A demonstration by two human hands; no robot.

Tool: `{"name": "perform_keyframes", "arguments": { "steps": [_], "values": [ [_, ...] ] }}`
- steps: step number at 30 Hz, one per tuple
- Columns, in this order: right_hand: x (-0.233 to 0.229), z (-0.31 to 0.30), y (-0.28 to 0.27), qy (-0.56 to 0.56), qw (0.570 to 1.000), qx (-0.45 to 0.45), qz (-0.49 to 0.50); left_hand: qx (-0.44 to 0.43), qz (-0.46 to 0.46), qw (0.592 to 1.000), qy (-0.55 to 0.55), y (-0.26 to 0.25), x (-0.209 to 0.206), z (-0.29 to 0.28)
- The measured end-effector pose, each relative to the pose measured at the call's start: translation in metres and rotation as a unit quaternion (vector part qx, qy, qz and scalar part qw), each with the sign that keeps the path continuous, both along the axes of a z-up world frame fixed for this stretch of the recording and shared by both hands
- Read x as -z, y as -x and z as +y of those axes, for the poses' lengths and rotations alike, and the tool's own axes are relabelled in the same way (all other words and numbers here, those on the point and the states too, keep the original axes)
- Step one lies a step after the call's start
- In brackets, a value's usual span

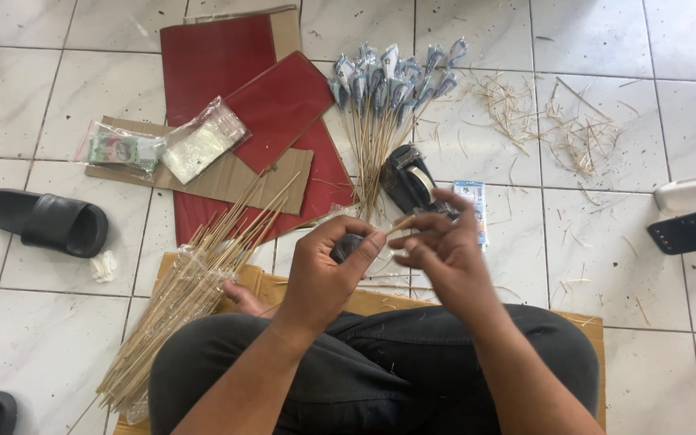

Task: Preparing bamboo sticks for a money bouquet by shaving them with a knife and attaching plastic holders to the ends.

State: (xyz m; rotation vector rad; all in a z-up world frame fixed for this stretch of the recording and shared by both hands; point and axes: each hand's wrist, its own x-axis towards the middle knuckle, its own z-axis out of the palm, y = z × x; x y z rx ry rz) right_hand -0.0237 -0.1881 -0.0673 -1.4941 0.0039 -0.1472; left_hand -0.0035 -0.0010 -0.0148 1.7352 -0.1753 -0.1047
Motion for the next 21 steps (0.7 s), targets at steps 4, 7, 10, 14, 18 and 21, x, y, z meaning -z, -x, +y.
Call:
{"name": "perform_keyframes", "arguments": {
  "steps": [4,7,10,14,18,21],
  "values": [
    [0.019,0.044,0.006,-0.092,0.978,-0.175,0.071,-0.030,-0.037,0.993,0.111,0.004,-0.008,0.000],
    [0.031,0.063,0.012,-0.128,0.968,-0.214,0.035,-0.045,-0.026,0.983,0.177,0.008,-0.001,-0.001],
    [0.038,0.066,0.014,-0.133,0.974,-0.184,0.015,-0.045,-0.025,0.975,0.215,0.008,0.007,-0.002],
    [0.058,0.058,0.015,-0.104,0.991,-0.085,-0.016,0.014,-0.042,0.974,0.224,0.010,0.004,-0.001],
    [0.041,0.046,0.012,-0.015,0.997,-0.063,-0.029,0.030,-0.139,0.972,0.189,0.000,0.020,0.001],
    [0.048,0.043,0.011,0.009,0.998,-0.047,-0.043,0.027,-0.130,0.968,0.211,0.001,0.018,0.000]
  ]
}}
